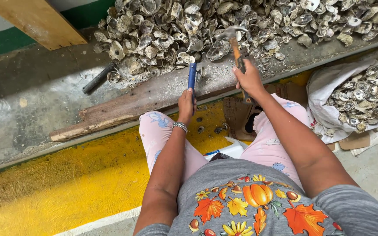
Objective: Cleaning and opening oyster shells using a hammer and a prying tool.
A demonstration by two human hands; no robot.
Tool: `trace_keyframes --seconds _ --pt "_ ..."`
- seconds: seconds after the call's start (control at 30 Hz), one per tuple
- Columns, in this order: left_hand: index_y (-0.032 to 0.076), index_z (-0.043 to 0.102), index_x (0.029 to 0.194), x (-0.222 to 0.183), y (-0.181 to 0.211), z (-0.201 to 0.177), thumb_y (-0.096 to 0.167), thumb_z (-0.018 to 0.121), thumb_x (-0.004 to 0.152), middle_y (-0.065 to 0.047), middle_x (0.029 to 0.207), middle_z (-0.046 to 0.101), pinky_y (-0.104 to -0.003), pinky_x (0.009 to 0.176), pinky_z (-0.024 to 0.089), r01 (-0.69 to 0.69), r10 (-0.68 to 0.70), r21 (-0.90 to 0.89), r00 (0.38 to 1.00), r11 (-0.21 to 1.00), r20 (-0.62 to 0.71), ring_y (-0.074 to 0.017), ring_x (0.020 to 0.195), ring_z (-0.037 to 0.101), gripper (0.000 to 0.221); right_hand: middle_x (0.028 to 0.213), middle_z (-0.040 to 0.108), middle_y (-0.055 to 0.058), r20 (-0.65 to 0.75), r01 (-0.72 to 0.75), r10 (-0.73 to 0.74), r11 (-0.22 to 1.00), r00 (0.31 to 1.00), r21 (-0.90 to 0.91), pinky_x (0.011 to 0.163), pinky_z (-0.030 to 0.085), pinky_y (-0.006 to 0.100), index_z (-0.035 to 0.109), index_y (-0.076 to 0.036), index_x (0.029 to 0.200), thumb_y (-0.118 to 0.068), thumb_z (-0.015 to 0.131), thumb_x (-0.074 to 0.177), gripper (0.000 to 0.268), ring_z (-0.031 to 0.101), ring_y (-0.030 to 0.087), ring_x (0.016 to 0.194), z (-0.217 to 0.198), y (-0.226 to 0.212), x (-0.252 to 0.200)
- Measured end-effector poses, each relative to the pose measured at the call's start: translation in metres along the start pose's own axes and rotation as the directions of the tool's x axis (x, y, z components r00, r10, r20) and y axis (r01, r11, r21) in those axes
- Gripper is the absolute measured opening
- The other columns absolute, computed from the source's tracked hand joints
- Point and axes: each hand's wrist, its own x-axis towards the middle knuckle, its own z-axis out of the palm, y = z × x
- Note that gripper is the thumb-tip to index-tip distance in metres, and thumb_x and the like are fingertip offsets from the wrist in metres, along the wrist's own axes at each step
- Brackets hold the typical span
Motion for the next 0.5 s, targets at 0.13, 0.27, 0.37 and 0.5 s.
trace_keyframes --seconds 0.13,0.27,0.37,0.5 --pt "0.009 0.059 0.094 0.003 -0.009 -0.003 0.036 0.05 0.105 0.002 0.06 0.048 -0.029 0.038 0.035 0.021 -0.021 -0.009 1.0 1.0 -0.003 -0.0096 0.042 0.043 0.031 0.079 0.061 0.005 -0.046 -0.048 0.048 0.999 0.998 0.008 0.049 0.05 0.033 0.052 0.001 0.129 -0.019 0.068 0.097 0.04 0.065 0.019 0.059 0.003 0.06 0.046" --pt "0.005 0.064 0.103 -0.005 -0.009 -0.004 0.035 0.054 0.106 0.002 0.062 0.05 -0.029 0.045 0.039 -0.192 0.196 0.242 0.981 0.951 0.006 -0.008 0.05 0.046 0.032 0.093 0.065 0.01 -0.153 0.024 -0.124 0.845 0.98 -0.534 0.072 0.053 0.042 0.06 -0.004 0.124 -0.029 0.073 0.096 0.04 0.067 0.025 0.084 0.026 0.098 0.068" --pt "0.005 0.066 0.11 -0.012 0.005 -0.001 0.036 0.055 0.105 0.003 0.063 0.052 -0.03 0.049 0.04 -0.257 0.261 0.307 0.965 0.917 0.027 -0.0075 0.054 0.048 0.033 0.109 0.063 0.015 -0.175 0.134 -0.311 0.76 0.934 -0.635 0.077 0.057 0.044 0.054 -0.006 0.131 -0.034 0.074 0.092 0.053 0.068 0.026 0.094 0.043 0.058 0.05" --pt "0.005 0.066 0.115 -0.013 -0.002 -0.001 0.037 0.057 0.105 0.0 0.068 0.054 -0.03 0.055 0.043 -0.273 0.267 0.322 0.962 0.907 0.065 -0.0086 0.06 0.05 0.035 0.129 0.057 0.015 0.113 0.175 -0.177 0.984 0.978 0.021 0.075 0.062 0.036 0.043 -0.009 0.148 -0.028 0.066 0.1 0.057 0.07 0.02 0.094 0.067 0.014 0.018"
